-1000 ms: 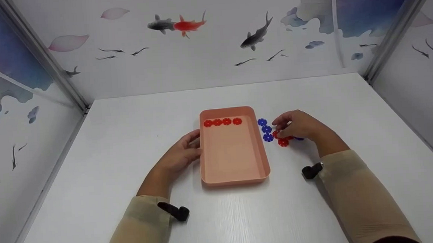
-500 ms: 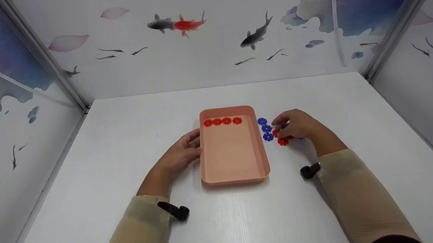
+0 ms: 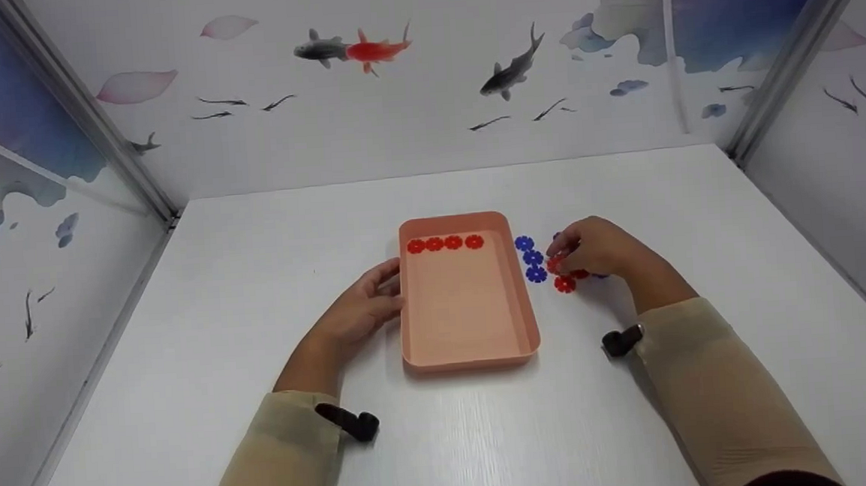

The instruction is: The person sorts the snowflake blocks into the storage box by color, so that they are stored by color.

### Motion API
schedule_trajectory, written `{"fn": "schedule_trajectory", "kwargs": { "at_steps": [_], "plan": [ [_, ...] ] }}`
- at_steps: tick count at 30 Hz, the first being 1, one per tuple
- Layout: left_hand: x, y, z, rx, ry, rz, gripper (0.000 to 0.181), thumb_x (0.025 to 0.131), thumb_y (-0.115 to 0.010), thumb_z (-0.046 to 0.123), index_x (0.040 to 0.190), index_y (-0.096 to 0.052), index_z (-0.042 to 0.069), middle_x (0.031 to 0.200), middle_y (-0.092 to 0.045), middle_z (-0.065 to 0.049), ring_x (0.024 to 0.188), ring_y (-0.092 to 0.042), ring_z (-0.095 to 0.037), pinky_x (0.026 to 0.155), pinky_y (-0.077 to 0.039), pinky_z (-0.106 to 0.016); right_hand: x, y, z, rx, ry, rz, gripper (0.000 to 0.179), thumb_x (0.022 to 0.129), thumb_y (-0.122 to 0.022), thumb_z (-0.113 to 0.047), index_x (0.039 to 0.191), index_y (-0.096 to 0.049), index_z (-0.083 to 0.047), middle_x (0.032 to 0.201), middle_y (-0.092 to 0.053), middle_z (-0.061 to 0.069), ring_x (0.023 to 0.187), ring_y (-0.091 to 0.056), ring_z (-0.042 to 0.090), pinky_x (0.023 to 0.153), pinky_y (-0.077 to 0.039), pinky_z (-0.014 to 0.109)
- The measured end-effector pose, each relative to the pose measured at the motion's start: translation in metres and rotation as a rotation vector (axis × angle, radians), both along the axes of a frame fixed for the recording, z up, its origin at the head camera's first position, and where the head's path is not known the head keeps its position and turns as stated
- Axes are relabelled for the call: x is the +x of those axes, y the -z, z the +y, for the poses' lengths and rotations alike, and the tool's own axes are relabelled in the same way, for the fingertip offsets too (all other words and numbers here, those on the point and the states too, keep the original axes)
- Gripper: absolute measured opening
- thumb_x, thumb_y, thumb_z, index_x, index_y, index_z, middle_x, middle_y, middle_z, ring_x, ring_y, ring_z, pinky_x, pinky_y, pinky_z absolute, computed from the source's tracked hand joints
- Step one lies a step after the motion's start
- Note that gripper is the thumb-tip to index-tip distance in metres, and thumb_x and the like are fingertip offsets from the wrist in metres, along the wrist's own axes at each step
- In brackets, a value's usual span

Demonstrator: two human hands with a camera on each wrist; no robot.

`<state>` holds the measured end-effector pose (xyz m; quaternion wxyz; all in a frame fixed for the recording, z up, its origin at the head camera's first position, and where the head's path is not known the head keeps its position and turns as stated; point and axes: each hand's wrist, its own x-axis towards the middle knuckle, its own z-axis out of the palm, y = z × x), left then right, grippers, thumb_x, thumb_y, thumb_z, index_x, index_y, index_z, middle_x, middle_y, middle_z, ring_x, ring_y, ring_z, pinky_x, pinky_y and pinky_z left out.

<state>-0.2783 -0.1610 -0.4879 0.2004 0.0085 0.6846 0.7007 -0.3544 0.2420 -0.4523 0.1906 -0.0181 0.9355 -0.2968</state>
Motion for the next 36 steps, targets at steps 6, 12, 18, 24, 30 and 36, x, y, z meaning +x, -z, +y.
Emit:
{"fn": "schedule_trajectory", "kwargs": {
  "at_steps": [6,12,18,24,30,36],
  "plan": [
    [0.0,0.0,0.0,-0.008,-0.002,-0.004,0.078,0.098,-0.076,0.012,0.165,-0.04,0.027,0.168,-0.046,0.004,0.152,-0.051,-0.016,0.122,-0.049,-0.039,0.002,-0.003,0.003,-0.002,-0.009,0.008,0.028,0.101,-0.074,-0.028,0.127,-0.078,-0.021,0.126,-0.07,0.012,0.103,-0.064,0.026,0.087,-0.061,0.033],
    [0.001,-0.001,0.001,-0.02,-0.007,0.0,0.078,0.098,-0.076,0.011,0.165,-0.041,0.027,0.168,-0.047,0.003,0.151,-0.052,-0.016,0.122,-0.05,-0.04,0.005,-0.012,0.002,-0.085,0.035,0.022,0.026,0.104,-0.069,-0.031,0.128,-0.077,-0.024,0.124,-0.073,0.009,0.107,-0.068,0.027,0.095,-0.062,0.04],
    [0.0,-0.001,0.001,-0.013,-0.016,-0.013,0.076,0.099,-0.075,0.011,0.165,-0.042,0.027,0.168,-0.047,0.004,0.152,-0.052,-0.015,0.123,-0.049,-0.039,0.01,-0.022,-0.007,-0.21,0.061,0.064,0.031,0.106,-0.068,-0.026,0.136,-0.073,-0.022,0.13,-0.069,0.01,0.114,-0.072,0.028,0.103,-0.063,0.044],
    [-0.002,0.0,0.002,0.004,-0.017,-0.019,0.076,0.099,-0.075,0.009,0.165,-0.041,0.028,0.168,-0.047,0.004,0.152,-0.051,-0.015,0.122,-0.049,-0.038,0.014,-0.031,-0.025,-0.298,0.042,0.076,0.031,0.105,-0.068,-0.022,0.136,-0.071,-0.024,0.132,-0.068,0.007,0.117,-0.073,0.027,0.108,-0.06,0.049],
    [0.0,0.0,0.001,-0.003,-0.016,-0.007,0.077,0.097,-0.077,0.011,0.164,-0.042,0.027,0.167,-0.048,0.005,0.151,-0.052,-0.015,0.121,-0.05,-0.037,0.019,-0.038,-0.051,-0.399,0.036,0.068,0.03,0.104,-0.07,-0.017,0.133,-0.073,-0.023,0.131,-0.07,0.006,0.122,-0.073,0.03,0.111,-0.058,0.049],
    [-0.001,0.001,0.0,-0.017,-0.02,-0.009,0.077,0.097,-0.078,0.014,0.164,-0.043,0.029,0.167,-0.048,0.007,0.152,-0.051,-0.014,0.122,-0.05,-0.038,0.021,-0.044,-0.076,-0.539,-0.001,0.064,0.027,0.103,-0.071,-0.011,0.129,-0.074,-0.018,0.129,-0.071,0.008,0.115,-0.073,0.029,0.1,-0.064,0.035]
  ]
}}
